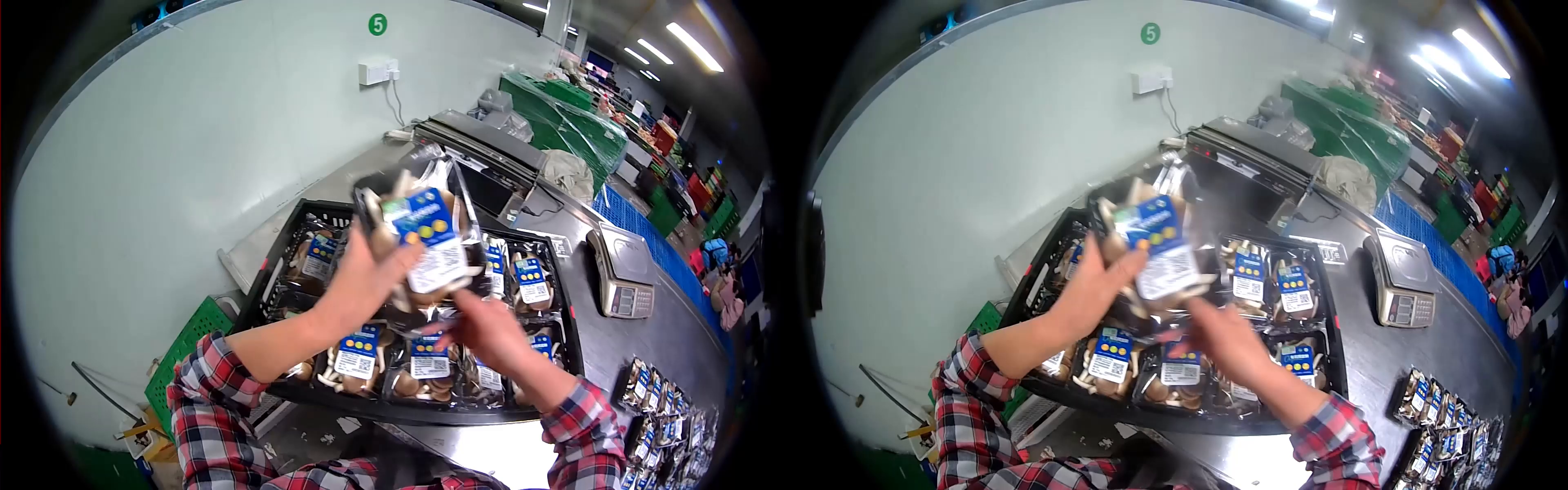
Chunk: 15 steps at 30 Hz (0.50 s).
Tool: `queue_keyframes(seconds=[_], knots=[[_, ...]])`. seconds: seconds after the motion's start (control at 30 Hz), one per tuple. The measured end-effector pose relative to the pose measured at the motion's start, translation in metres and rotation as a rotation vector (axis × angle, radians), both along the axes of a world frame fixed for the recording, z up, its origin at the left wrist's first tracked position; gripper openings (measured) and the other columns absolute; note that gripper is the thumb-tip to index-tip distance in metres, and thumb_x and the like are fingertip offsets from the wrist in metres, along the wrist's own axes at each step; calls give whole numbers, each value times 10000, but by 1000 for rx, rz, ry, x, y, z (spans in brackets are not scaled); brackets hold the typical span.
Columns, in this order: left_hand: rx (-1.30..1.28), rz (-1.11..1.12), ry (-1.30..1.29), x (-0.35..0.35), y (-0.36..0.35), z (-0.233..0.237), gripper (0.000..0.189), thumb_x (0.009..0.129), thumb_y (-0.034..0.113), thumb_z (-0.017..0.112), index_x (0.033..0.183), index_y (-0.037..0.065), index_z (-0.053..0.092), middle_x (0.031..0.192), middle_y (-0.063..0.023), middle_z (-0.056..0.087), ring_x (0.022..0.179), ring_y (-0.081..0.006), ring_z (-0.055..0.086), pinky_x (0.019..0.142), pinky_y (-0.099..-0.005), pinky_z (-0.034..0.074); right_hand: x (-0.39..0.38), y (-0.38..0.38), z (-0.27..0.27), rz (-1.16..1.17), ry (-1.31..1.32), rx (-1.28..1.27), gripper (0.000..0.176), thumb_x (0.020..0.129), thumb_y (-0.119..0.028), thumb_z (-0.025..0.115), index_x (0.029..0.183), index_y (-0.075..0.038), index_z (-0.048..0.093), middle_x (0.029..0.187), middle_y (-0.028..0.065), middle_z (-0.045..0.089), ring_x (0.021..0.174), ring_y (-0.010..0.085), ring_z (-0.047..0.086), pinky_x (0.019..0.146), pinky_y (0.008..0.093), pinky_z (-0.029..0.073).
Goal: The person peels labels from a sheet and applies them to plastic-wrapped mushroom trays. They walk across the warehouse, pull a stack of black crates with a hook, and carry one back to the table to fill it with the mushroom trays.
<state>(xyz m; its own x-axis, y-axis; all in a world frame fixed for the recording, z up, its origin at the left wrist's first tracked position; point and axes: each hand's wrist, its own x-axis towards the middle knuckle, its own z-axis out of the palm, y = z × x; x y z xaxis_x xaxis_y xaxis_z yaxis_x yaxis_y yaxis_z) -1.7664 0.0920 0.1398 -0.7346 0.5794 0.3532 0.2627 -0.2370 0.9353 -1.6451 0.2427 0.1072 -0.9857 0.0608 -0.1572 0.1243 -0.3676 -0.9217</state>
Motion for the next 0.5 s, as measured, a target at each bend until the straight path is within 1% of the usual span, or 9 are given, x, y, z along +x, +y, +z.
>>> queue_keyframes(seconds=[0.03,0.1,0.13,0.17,0.23,0.33,0.37,0.43,0.5], knots=[[-28,82,-28,-13,-10,10,562,840,167,591,1288,10,291,1136,-113,504,1059,-160,474,916,-298,381,-12,-14,0,134,10,14,404,912,-307,453,1096,52,474,895,131,601,704,171,601,671,262,490],[-70,112,28,-57,-31,18,557,822,141,609,1275,1,316,1125,-114,516,1020,-163,503,885,-292,408,-26,-35,-8,258,193,285,362,914,-318,461,1059,14,481,844,81,577,727,121,568,682,237,476],[-109,199,97,-77,-38,17,556,819,139,610,1271,-7,321,1117,-118,523,1003,-165,515,868,-291,419,-27,-33,-9,451,105,385,332,924,-258,463,1144,-10,447,1073,93,546,938,142,544,740,276,470],[-151,285,165,-99,-45,12,556,816,137,612,1268,-15,326,1110,-122,529,985,-167,527,852,-289,431,-25,-32,-12,510,123,548,309,910,-261,495,1103,-20,484,1059,78,555,928,129,543,763,257,447],[-348,358,331,-175,-67,-27,578,798,126,618,1273,-20,321,1114,-136,531,996,-180,528,868,-297,422,-17,-26,-16,537,153,741,299,899,-269,514,1053,-12,518,1038,66,564,923,129,544,776,252,436],[-750,411,363,-209,-80,-59,564,728,179,659,1209,19,412,1080,-169,573,997,-269,560,864,-350,422,-9,-13,-24,469,69,804,301,889,-272,531,1062,-26,534,1013,66,578,896,131,546,765,261,440],[-662,308,402,-212,-80,-71,528,736,231,652,1170,16,443,1062,-181,581,993,-292,564,853,-351,427,-5,-7,-24,439,65,856,301,889,-269,532,1070,-29,533,1007,68,580,885,130,548,758,260,442],[-723,295,297,-217,-78,-84,523,732,255,651,1149,7,456,1039,-196,585,997,-310,560,851,-356,427,2,5,-24,365,30,846,281,888,-251,535,1060,-29,533,942,65,596,793,111,552,703,251,456],[-868,338,377,-217,-75,-85,584,735,267,643,1198,4,404,1117,-217,523,1023,-349,527,860,-390,423,2,20,-26,311,46,869,272,889,-240,531,1062,-30,534,923,64,601,779,102,554,695,247,459]])
